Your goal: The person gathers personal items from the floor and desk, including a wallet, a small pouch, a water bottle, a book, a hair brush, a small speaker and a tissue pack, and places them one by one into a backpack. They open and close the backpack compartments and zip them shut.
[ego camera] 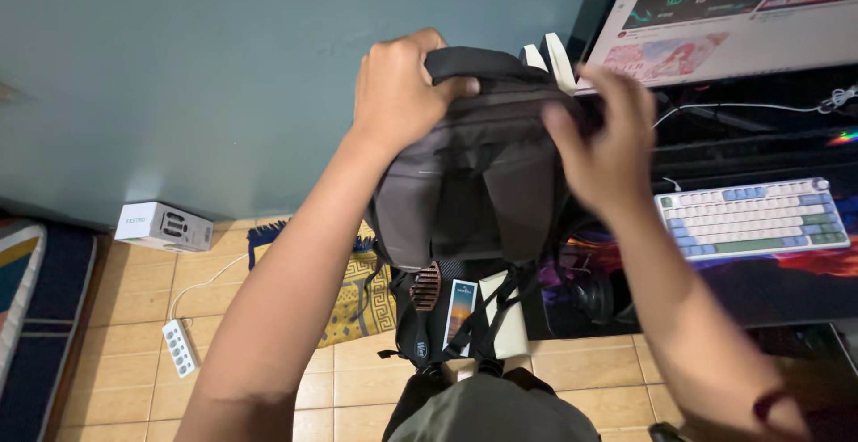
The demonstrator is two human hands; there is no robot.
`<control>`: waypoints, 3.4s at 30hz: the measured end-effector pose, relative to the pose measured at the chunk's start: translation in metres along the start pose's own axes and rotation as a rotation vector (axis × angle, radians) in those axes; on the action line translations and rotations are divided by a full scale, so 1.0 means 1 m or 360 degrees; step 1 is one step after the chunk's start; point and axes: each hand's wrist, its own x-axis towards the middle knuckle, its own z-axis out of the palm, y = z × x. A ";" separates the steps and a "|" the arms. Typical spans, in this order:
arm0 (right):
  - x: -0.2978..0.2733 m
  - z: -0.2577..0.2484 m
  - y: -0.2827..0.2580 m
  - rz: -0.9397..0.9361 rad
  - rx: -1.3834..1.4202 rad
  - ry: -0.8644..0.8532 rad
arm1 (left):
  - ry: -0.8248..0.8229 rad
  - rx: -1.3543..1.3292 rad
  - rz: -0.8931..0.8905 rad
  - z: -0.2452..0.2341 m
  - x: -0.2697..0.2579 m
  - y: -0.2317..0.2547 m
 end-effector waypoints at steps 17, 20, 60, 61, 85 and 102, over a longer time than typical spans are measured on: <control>-0.296 0.079 -0.143 0.0294 -0.0215 -0.2799 | 0.0138 0.0050 0.0114 0.016 -0.003 -0.020; -0.312 0.081 -0.146 -0.0013 -0.0397 -0.2372 | 0.0289 0.0119 0.0295 0.015 -0.005 -0.019; -0.149 -0.210 0.011 0.0969 0.1003 -0.1443 | -0.0503 -0.0218 0.0418 -0.046 -0.184 0.018; -0.144 -0.215 0.015 0.0892 0.0894 -0.1192 | -0.0604 -0.0225 0.0420 -0.046 -0.200 0.018; -0.088 -0.043 -0.019 0.0320 0.1419 -0.0760 | -0.1233 0.0072 0.0080 0.069 -0.150 -0.041; -0.121 -0.065 -0.058 0.0075 0.1179 -0.1192 | -0.0912 0.0064 0.0342 0.060 -0.161 -0.058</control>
